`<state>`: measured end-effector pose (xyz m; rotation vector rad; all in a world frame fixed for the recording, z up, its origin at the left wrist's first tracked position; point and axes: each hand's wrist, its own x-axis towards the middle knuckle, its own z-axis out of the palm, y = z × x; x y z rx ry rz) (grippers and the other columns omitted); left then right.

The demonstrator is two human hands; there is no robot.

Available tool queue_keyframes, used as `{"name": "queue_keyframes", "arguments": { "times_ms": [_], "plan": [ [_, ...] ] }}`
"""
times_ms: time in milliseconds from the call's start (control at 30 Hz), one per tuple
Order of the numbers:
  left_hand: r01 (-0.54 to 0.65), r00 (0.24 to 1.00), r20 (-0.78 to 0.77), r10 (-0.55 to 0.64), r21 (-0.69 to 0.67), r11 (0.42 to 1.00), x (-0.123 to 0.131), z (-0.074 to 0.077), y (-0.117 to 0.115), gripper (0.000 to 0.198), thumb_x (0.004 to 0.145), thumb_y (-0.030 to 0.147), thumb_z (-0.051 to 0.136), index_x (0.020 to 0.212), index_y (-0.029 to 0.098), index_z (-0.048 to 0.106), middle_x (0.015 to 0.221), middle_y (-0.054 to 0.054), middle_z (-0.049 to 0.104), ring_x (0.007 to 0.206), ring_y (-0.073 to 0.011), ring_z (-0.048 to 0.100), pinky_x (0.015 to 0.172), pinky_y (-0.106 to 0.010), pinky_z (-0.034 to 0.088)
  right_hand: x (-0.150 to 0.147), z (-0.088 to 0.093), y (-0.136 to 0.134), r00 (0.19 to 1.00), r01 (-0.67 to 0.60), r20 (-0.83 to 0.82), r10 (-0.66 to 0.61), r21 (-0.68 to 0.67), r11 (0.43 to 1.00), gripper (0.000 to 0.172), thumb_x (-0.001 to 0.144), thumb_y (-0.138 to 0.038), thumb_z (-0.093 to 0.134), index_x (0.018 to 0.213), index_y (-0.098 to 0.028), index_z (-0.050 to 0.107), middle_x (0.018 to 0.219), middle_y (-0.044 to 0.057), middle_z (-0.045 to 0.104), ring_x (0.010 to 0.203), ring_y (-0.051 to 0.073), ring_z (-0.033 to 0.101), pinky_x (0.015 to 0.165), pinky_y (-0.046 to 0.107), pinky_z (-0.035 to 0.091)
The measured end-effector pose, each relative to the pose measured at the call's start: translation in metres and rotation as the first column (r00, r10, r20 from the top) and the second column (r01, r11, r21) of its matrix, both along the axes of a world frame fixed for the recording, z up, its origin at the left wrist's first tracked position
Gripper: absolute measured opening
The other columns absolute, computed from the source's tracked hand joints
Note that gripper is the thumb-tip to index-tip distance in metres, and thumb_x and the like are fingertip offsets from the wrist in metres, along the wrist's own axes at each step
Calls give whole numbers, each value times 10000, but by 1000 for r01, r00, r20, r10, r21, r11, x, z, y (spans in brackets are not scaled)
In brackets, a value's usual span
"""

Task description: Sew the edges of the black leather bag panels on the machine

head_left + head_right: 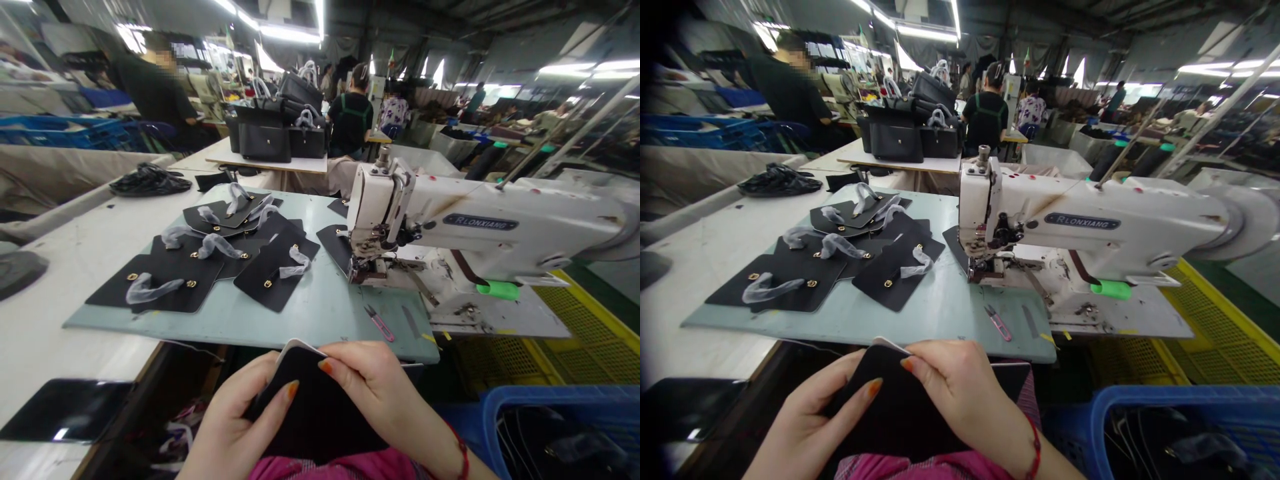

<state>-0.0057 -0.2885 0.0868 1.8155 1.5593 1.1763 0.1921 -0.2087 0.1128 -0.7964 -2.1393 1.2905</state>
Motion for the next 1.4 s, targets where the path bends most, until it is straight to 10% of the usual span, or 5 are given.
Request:
{"name": "queue_keyframes", "arguments": {
  "times_ms": [433, 1400],
  "plan": [
    [34, 984, 176, -24, -55, 998, 6, 10, 6, 221, 921, 192, 522, 709, 186, 582, 825, -38, 685, 736, -138, 647, 688, -214, 524, 1, -3, -1, 996, 75, -51, -75, -12, 997, 237, 992, -274, 506, 1036, -227, 734, 860, -3, 717, 756, 113, 636, 684, 200, 426],
    [94, 994, 41, -96, 67, 993, 11, 8, 5, 155, 902, 108, 499, 802, 195, 579, 780, -32, 633, 719, -129, 616, 665, -209, 520, -22, -2, -5, 945, 182, -281, -169, 21, 983, 163, 912, -189, 603, 913, -207, 764, 753, 17, 644, 698, 119, 588, 633, 224, 445]
  ]
}}
